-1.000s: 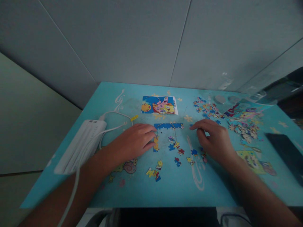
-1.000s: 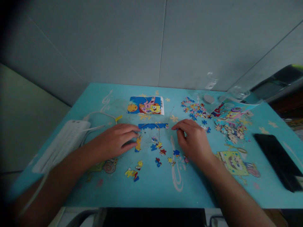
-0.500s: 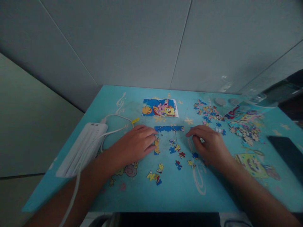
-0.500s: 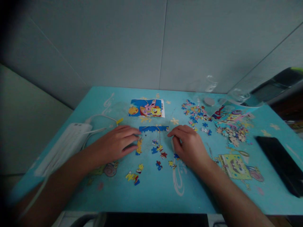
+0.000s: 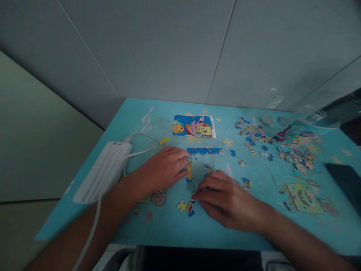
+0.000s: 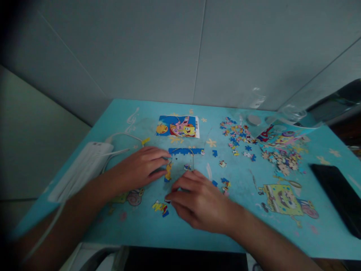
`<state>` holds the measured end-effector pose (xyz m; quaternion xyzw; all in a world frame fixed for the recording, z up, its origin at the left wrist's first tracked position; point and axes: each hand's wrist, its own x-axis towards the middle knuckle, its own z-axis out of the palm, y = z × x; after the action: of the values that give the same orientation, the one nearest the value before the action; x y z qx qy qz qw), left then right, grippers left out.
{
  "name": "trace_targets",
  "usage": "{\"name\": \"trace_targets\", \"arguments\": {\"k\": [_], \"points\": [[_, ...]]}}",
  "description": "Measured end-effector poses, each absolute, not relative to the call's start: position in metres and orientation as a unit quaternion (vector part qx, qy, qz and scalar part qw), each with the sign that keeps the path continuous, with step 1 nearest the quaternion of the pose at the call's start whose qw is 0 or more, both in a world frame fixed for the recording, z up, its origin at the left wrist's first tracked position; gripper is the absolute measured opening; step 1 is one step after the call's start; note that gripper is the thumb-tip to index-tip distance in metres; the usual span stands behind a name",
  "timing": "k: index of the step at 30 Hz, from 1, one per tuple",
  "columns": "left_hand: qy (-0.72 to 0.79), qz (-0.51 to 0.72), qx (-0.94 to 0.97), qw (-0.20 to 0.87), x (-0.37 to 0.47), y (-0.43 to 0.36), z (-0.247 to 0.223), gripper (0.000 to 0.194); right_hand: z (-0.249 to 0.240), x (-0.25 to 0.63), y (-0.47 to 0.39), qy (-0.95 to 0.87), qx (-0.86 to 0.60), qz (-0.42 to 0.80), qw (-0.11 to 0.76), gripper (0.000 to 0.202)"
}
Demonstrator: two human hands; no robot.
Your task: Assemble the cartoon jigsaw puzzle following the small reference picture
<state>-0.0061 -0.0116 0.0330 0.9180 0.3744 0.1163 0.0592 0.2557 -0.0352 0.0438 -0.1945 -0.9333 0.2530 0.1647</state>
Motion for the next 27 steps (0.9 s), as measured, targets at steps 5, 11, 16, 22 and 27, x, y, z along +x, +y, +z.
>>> {"name": "trace_targets", "arguments": {"k": [5, 11, 16, 22, 27], "points": [[0.376, 0.112, 0.918, 0.064, -0.0050, -0.0111, 0.0346, 0.020, 0.0348, 0.2443, -0.0481, -0.939, -0.190, 0.257, 0.130, 0.023], [0.380, 0.117, 0.915, 0.061, -0.0053, -0.0123, 0.0339, 0.019, 0.0352, 0.2446, -0.0465, -0.927, -0.209, 0.287, 0.124, 0.014], [0.383, 0.111, 0.915, 0.063, -0.0043, -0.0120, 0.0348, 0.018, 0.0390, 0.2443, -0.0461, -0.914, -0.221, 0.326, 0.095, 0.015], [0.384, 0.114, 0.914, 0.065, -0.0045, -0.0118, 0.0337, 0.018, 0.0413, 0.2445, -0.0454, -0.910, -0.214, 0.343, 0.096, 0.014], [0.386, 0.113, 0.914, 0.061, -0.0043, -0.0131, 0.0348, 0.016, 0.0398, 0.2483, -0.0382, -0.906, -0.243, 0.320, 0.135, 0.015]]}}
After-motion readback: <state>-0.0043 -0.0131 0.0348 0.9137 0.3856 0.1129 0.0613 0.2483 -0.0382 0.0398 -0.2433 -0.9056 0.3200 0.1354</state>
